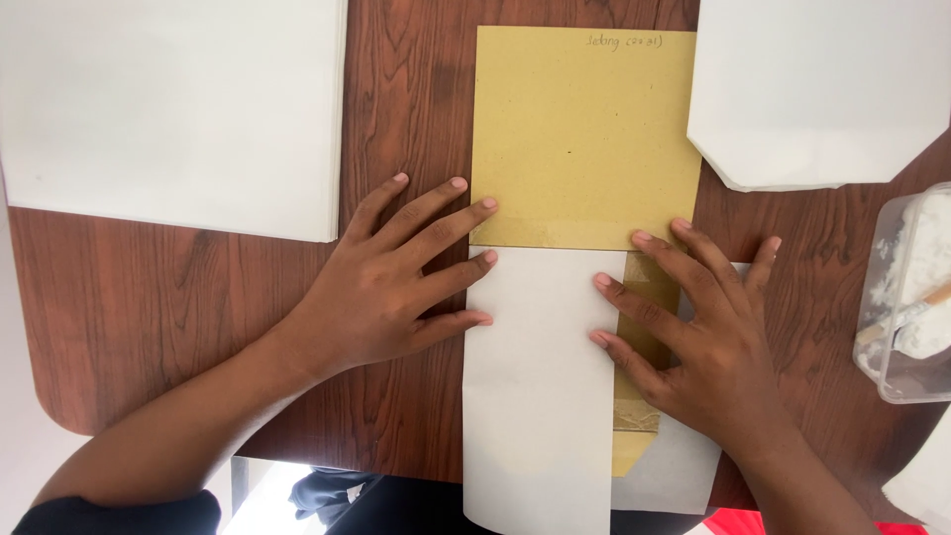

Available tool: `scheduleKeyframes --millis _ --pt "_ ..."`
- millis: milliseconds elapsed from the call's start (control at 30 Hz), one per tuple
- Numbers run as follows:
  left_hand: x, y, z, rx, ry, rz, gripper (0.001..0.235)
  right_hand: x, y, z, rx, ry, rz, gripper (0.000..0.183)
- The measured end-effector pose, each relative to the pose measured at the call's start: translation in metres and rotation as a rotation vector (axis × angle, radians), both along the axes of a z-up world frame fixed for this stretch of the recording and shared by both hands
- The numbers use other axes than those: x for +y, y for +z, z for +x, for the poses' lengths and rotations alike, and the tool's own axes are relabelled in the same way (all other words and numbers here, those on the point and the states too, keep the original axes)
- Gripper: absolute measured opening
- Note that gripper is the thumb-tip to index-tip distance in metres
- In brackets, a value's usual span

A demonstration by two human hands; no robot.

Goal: Manually assembling paper bags by aligning paper sheets on a template, folding the edges, and applying glue with a brush.

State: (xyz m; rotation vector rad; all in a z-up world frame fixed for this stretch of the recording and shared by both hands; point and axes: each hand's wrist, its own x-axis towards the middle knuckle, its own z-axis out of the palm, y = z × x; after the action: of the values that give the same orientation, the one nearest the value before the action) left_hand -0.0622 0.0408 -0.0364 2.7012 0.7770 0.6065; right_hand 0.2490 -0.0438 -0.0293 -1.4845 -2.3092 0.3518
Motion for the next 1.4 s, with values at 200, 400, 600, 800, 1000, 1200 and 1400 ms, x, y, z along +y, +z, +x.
scheduleKeyframes --millis 200,400,600,800,1000,1200,1400 --pt "-0.0009 0.0010 0.0000 0.008 -0.004 -0.021 0.040 -0.0007 -0.0006 0.0020 -0.012 0.000 -0.024 0.034" --pt "-0.0033 0.0009 0.0007 0.028 0.008 -0.024 0.044 -0.0016 -0.0013 0.0021 -0.049 -0.003 -0.025 0.044" --pt "-0.0062 0.0011 0.0000 0.069 -0.001 -0.031 0.056 -0.0010 0.0010 0.0005 -0.057 -0.008 -0.026 0.045" --pt "-0.0084 0.0009 -0.0012 0.128 -0.013 -0.036 0.072 -0.0015 0.0020 0.0001 -0.041 -0.015 -0.036 0.044" --pt "-0.0090 -0.0011 -0.0009 0.124 -0.005 -0.005 0.074 -0.0016 0.0023 0.0008 -0.063 -0.016 -0.038 0.049" --pt "-0.0086 0.0000 -0.0001 0.105 0.003 0.018 0.069 -0.0010 0.0020 0.0009 -0.056 -0.007 -0.026 0.049" --pt "-0.0080 -0.0006 -0.0011 0.094 -0.001 0.018 0.066 -0.0013 0.0009 0.0018 -0.030 -0.009 -0.032 0.047"
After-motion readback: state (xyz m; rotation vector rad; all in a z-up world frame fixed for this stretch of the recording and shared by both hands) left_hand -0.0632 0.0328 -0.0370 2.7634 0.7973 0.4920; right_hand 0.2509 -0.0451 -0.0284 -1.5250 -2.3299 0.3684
